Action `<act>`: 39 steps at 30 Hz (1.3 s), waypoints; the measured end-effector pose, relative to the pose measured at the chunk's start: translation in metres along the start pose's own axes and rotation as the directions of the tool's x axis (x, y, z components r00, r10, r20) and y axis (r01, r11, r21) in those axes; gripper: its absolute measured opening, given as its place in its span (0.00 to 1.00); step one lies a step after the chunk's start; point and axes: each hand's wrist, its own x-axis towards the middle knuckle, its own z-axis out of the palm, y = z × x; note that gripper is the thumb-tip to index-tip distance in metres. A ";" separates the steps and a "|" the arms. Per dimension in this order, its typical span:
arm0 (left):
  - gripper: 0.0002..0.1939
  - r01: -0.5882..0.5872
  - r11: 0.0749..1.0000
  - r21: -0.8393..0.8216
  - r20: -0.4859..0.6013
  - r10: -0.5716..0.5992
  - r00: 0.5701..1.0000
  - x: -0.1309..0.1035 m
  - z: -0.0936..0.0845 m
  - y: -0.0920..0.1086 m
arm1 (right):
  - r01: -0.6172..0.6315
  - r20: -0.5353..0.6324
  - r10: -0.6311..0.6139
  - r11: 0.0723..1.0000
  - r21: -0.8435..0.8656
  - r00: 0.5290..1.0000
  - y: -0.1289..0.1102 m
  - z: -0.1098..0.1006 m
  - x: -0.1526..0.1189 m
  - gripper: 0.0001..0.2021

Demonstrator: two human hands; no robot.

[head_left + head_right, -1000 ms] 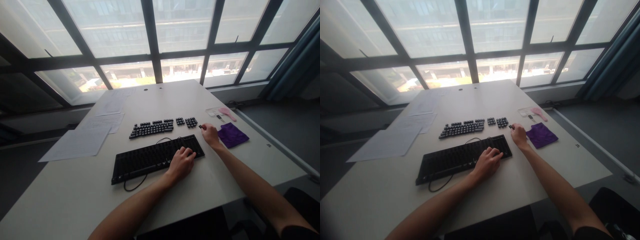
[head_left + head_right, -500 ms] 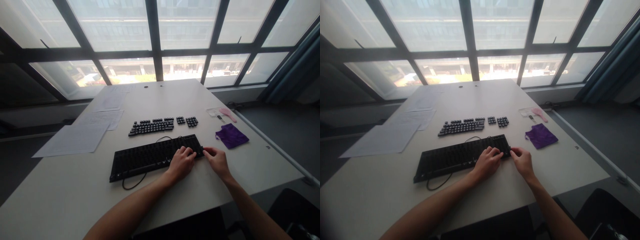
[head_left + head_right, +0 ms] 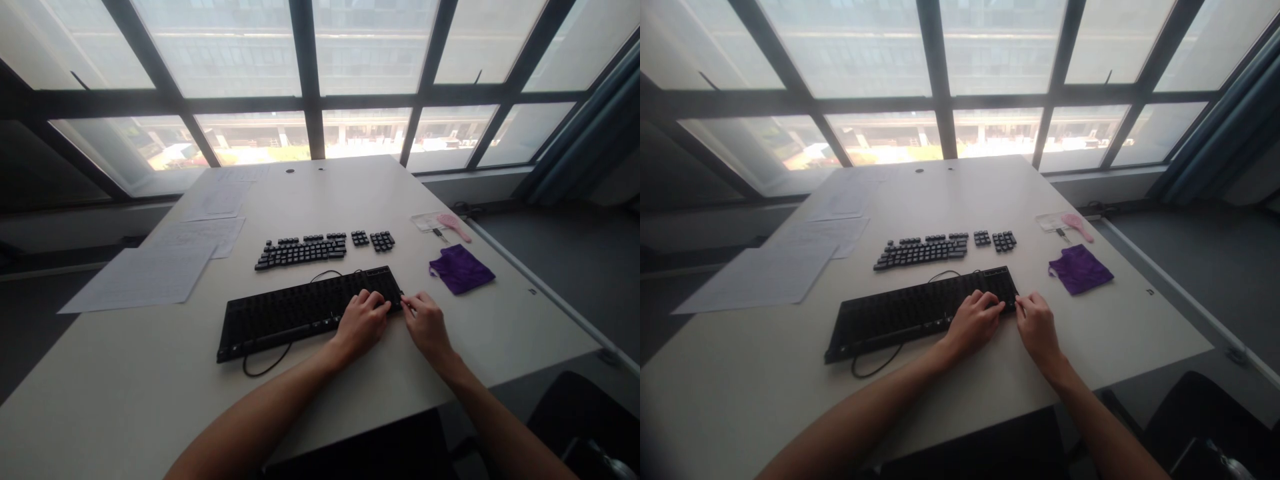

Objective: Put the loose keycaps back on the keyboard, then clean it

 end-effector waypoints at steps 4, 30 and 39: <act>0.16 0.006 1.000 0.000 -0.002 -0.006 1.000 0.001 0.001 0.000 | 0.024 0.049 -0.022 0.999 -0.042 0.999 0.001 0.000 0.000 0.14; 0.11 0.180 0.966 -0.186 -0.231 -0.221 0.947 -0.014 -0.095 -0.064 | 0.140 -0.016 -0.140 0.958 0.252 0.990 -0.058 0.006 0.016 0.09; 0.14 0.590 0.727 -0.351 -0.392 -0.686 0.613 -0.103 -0.127 -0.235 | 0.224 0.144 -0.306 0.884 0.410 0.941 -0.129 0.035 0.025 0.10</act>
